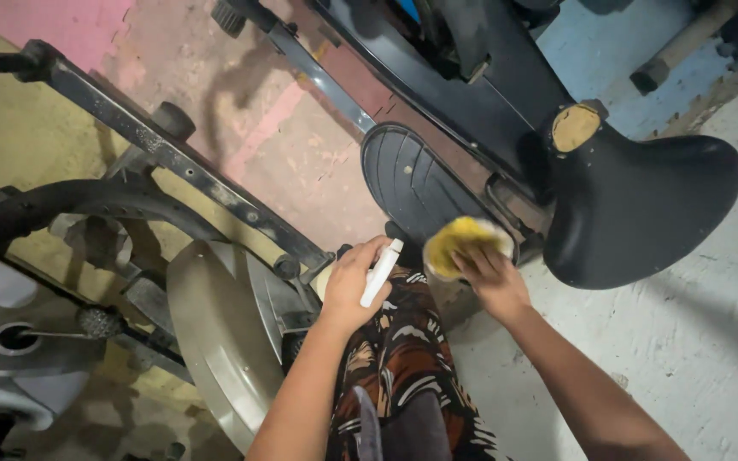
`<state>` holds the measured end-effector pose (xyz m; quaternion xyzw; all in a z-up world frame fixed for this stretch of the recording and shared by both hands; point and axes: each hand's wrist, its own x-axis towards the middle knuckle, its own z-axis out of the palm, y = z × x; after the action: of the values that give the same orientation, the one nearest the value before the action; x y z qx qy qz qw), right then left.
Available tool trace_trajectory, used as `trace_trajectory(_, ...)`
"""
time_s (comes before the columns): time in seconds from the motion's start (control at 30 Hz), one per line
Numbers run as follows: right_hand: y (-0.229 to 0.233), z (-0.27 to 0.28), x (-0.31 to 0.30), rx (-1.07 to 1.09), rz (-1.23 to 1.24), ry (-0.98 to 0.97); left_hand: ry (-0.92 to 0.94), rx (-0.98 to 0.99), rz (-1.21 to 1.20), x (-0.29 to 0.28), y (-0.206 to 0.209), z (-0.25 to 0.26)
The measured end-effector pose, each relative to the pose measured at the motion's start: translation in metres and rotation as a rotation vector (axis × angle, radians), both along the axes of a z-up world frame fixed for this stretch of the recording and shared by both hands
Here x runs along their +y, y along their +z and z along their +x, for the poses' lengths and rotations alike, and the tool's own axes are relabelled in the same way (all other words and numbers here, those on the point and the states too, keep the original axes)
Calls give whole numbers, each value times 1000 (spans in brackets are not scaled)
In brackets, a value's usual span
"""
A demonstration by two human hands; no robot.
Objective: Cleaning and wiping down several exercise machines using a spray bottle and cloth.
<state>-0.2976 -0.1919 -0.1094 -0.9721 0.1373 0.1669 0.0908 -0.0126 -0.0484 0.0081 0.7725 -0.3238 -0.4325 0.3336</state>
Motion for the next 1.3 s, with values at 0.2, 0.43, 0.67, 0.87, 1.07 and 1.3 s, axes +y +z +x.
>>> trace_trajectory(0.2,-16,144,-32,-128,114,117,8,22,101,36,-3,-2)
trace_trajectory(0.43,-90,192,-15,-223,214,-90,72,-28,78,89,-10,-7)
trace_trajectory(0.67,-19,61,5,1,380,-165,50,-37,151,84,31,-21)
trace_trajectory(0.87,12,-28,-10,34,304,-265,37,-31,68,65,54,-32)
trace_trajectory(1.07,-44,17,0,-79,110,-306,13,-60,36,61,37,-55)
trace_trajectory(1.3,-55,131,-42,12,155,-144,-39,2,113,62,40,-69)
